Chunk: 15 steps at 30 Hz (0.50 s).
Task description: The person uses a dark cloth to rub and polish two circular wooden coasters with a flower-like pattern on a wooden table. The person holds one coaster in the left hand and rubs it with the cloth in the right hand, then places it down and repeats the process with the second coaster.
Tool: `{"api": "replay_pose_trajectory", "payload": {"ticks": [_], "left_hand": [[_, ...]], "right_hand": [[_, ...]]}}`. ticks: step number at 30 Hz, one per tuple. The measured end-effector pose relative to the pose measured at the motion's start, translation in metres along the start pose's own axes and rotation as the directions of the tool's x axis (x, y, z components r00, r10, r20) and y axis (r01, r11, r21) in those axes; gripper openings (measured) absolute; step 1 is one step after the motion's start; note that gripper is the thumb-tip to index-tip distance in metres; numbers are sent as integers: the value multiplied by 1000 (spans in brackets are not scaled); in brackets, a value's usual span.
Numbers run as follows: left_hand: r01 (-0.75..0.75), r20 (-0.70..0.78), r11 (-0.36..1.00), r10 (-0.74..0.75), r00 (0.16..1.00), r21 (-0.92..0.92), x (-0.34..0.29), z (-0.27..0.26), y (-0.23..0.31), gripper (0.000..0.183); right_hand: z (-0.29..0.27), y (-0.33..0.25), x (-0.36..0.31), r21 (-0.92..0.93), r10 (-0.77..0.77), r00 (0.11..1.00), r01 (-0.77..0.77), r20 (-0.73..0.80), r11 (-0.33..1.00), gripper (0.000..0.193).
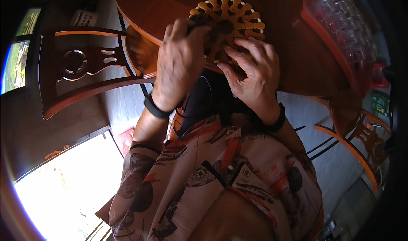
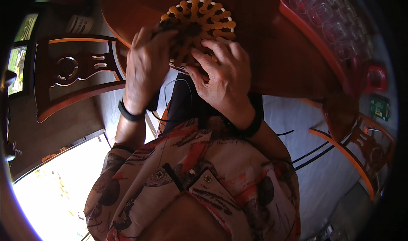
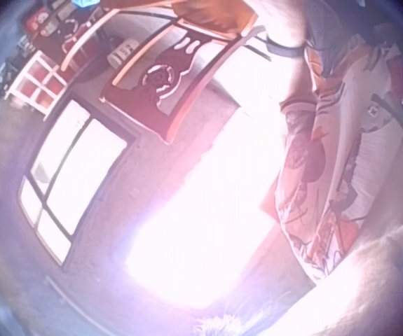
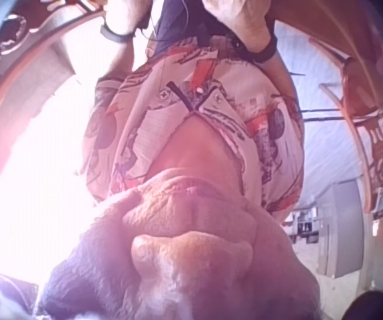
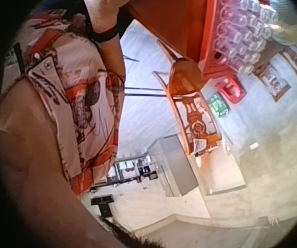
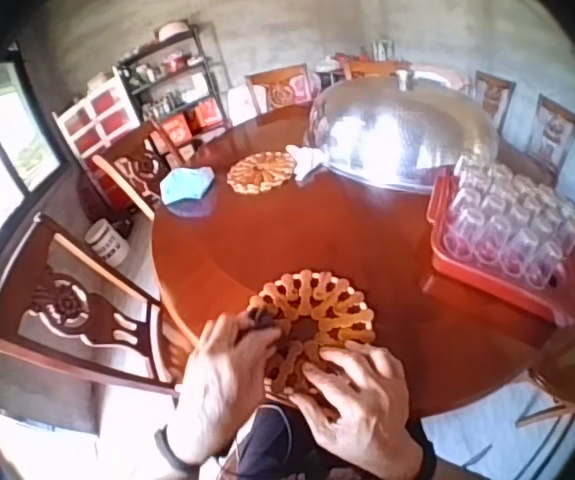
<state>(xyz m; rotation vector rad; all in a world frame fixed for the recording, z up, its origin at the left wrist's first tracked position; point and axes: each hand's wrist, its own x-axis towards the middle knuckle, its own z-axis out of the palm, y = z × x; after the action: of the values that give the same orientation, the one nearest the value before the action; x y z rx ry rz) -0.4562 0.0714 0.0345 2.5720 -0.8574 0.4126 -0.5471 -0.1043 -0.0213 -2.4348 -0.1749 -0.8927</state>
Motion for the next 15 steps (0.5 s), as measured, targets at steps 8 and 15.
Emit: {"api": "replay_pose_trajectory", "payload": {"ticks": [8,15], "left_hand": [[75,18,962,-73,997,-261,-50,-13,22,32],[-63,42,996,66,997,-60,-18,-18,-11,29]], "right_hand": [[-2,0,-5,-20,-17,1000,17,20,1000,48],[-2,6,-2,41,-61,993,66,-104,997,39]]}}
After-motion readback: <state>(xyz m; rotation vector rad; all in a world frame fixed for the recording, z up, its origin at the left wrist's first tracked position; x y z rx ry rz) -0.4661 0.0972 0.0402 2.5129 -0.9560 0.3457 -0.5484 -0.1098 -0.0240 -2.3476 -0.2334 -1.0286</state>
